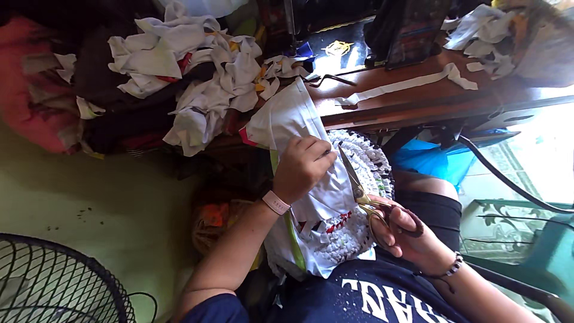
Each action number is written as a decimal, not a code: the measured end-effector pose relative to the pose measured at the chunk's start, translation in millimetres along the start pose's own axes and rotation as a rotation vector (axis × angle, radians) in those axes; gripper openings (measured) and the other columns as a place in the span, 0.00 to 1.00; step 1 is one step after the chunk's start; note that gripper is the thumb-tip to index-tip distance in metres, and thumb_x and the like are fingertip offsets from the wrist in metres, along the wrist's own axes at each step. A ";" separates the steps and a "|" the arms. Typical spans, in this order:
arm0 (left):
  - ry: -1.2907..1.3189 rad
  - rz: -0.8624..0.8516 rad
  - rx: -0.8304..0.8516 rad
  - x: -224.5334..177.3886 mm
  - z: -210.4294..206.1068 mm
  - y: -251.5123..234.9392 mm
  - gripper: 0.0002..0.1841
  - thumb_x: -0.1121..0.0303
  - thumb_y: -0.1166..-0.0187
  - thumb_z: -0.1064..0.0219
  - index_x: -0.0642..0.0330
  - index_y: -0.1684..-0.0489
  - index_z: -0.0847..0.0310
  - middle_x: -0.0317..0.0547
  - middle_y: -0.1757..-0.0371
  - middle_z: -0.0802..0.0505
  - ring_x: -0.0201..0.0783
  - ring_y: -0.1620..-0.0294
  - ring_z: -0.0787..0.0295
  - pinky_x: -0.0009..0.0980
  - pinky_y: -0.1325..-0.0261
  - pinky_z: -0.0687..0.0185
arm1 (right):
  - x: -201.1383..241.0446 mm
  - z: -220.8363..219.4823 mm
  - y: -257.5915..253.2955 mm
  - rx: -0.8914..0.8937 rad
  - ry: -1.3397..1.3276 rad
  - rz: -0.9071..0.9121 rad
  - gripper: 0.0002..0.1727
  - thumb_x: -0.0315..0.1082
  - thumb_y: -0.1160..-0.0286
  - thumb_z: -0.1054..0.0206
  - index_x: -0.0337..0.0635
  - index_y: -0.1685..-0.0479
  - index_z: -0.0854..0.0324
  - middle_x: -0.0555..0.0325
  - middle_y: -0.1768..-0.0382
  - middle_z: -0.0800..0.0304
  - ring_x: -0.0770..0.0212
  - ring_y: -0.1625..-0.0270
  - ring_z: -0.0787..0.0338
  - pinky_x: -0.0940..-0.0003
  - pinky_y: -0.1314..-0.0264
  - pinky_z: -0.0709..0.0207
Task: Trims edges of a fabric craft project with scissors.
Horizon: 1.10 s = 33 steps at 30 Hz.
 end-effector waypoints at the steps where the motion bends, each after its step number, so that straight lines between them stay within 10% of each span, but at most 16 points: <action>1: 0.000 0.005 -0.010 -0.7 -0.2 0.6 0.07 0.73 0.23 0.30 0.56 0.58 0.04 0.49 0.51 0.04 0.47 0.45 0.09 0.44 0.42 0.17 | 0.0 0.1 0.3 0.004 -0.004 0.003 0.27 0.58 0.23 0.31 0.53 0.33 0.16 0.69 0.78 0.12 0.78 0.81 0.15 0.84 0.80 0.21; 33: 0.104 0.122 0.003 -13.7 1.6 18.7 0.11 0.63 0.20 0.31 0.63 0.59 0.09 0.56 0.33 0.09 0.52 0.23 0.17 0.47 0.21 0.23 | -1.7 1.1 2.0 0.021 -0.029 0.002 0.29 0.57 0.23 0.31 0.52 0.28 0.18 0.69 0.79 0.13 0.77 0.81 0.15 0.84 0.79 0.20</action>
Point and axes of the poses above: each hand's wrist, its own y-axis away from the middle knuckle, its own z-axis out of the back of the hand, x = y × z, the point moved 3 cm from there along -y, towards the middle knuckle
